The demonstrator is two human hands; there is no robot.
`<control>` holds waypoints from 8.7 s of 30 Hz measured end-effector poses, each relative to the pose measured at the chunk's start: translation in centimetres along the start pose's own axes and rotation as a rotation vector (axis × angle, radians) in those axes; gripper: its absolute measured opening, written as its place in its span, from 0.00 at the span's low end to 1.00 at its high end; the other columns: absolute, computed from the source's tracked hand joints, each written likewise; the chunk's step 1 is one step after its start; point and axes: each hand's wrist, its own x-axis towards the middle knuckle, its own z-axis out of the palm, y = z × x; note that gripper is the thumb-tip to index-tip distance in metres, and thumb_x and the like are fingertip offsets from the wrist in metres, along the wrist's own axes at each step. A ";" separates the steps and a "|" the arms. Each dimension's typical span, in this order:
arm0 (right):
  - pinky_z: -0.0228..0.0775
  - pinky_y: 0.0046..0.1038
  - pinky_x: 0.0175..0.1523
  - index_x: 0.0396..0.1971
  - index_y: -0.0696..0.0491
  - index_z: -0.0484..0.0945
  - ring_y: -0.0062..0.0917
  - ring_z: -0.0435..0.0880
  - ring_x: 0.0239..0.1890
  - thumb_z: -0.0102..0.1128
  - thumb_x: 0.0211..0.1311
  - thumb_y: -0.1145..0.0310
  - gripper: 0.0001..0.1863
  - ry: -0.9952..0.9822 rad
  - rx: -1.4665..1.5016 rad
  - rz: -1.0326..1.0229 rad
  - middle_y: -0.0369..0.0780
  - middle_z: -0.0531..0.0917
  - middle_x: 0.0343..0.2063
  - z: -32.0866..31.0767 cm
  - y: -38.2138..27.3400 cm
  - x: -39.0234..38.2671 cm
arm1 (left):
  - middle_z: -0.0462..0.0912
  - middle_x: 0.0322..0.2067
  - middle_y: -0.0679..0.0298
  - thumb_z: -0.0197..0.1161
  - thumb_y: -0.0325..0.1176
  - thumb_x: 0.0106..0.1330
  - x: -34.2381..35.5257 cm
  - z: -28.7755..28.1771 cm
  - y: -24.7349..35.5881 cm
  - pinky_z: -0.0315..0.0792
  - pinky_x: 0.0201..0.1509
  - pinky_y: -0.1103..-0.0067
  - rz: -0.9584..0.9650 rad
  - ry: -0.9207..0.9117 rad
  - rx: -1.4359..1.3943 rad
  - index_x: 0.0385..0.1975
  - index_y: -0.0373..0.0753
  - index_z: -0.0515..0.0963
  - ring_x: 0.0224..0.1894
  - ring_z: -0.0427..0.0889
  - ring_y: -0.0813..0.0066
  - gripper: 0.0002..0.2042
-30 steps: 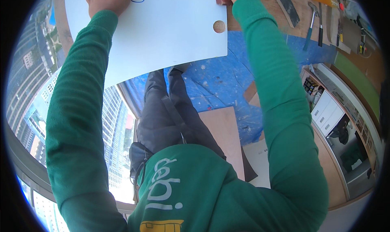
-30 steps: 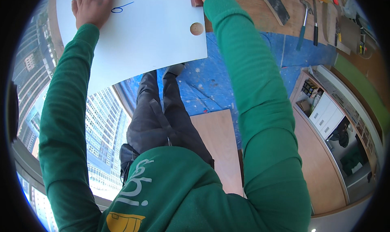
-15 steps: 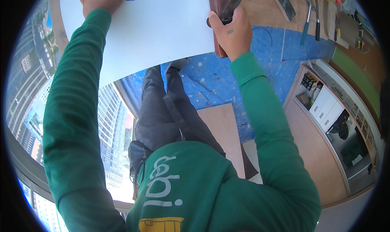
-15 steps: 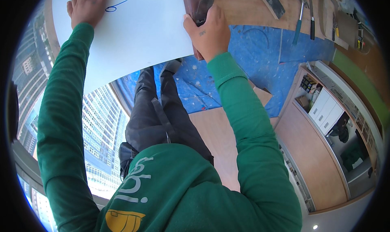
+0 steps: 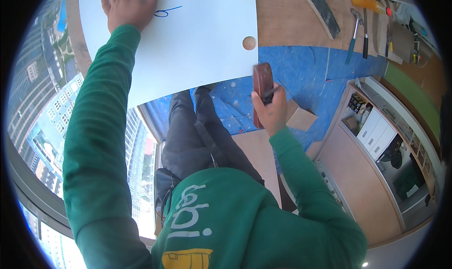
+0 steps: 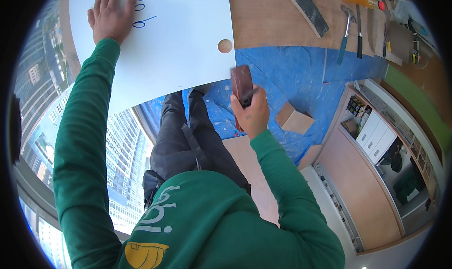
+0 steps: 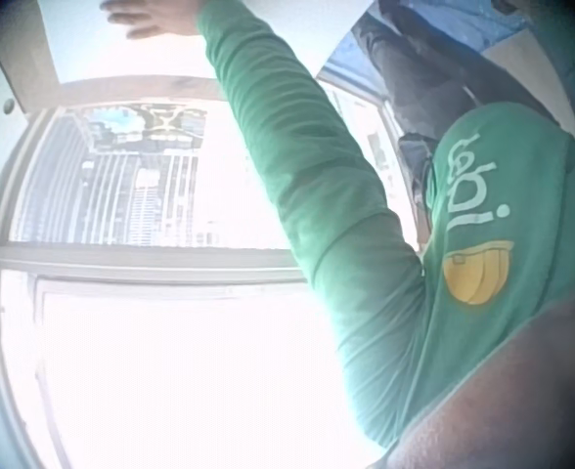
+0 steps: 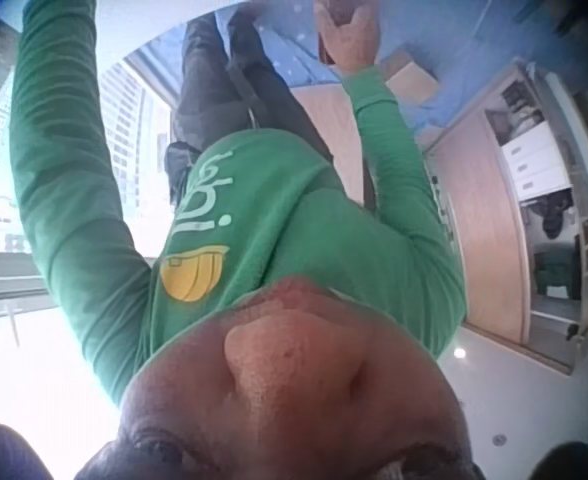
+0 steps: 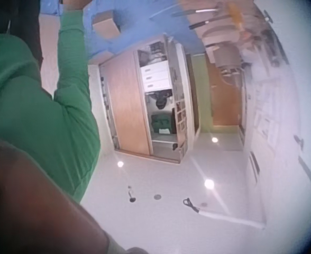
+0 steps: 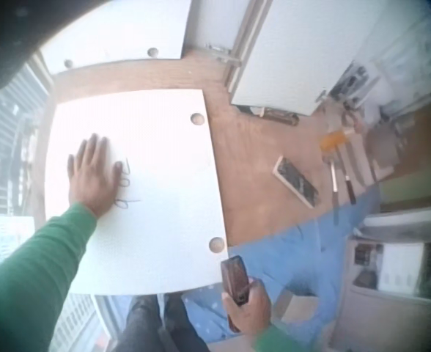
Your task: The person sands a white board edge, then measures and applies a curved edge banding strip to the board's edge. They press the strip along the curve and trim the excess with a utility knife.
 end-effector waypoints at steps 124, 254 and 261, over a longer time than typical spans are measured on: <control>0.75 0.45 0.57 0.50 0.68 0.77 0.56 0.83 0.51 0.69 0.60 0.49 0.34 0.278 -0.303 -0.368 0.61 0.83 0.46 2.3 -15.4 32.7 | 0.62 0.73 0.41 0.53 0.44 0.74 0.8 1.2 3.9 0.42 0.83 0.57 0.393 -0.043 -0.428 0.71 0.27 0.63 0.78 0.56 0.47 0.32; 0.84 0.35 0.44 0.37 0.57 0.74 0.32 0.88 0.37 0.59 0.68 0.76 0.03 0.100 1.519 0.005 0.43 0.83 0.34 -23.6 -0.9 -13.7 | 0.84 0.40 0.52 0.73 0.42 0.61 -25.6 -27.5 20.9 0.78 0.43 0.65 0.575 -0.830 -0.947 0.76 0.30 0.52 0.36 0.84 0.55 0.48; 0.84 0.33 0.42 0.39 0.56 0.76 0.29 0.88 0.35 0.60 0.69 0.75 0.03 0.030 1.434 0.183 0.40 0.83 0.34 -19.4 0.0 -13.0 | 0.85 0.47 0.45 0.75 0.39 0.59 -25.7 -28.5 22.1 0.81 0.51 0.64 0.846 -0.404 -0.406 0.77 0.32 0.52 0.46 0.88 0.47 0.49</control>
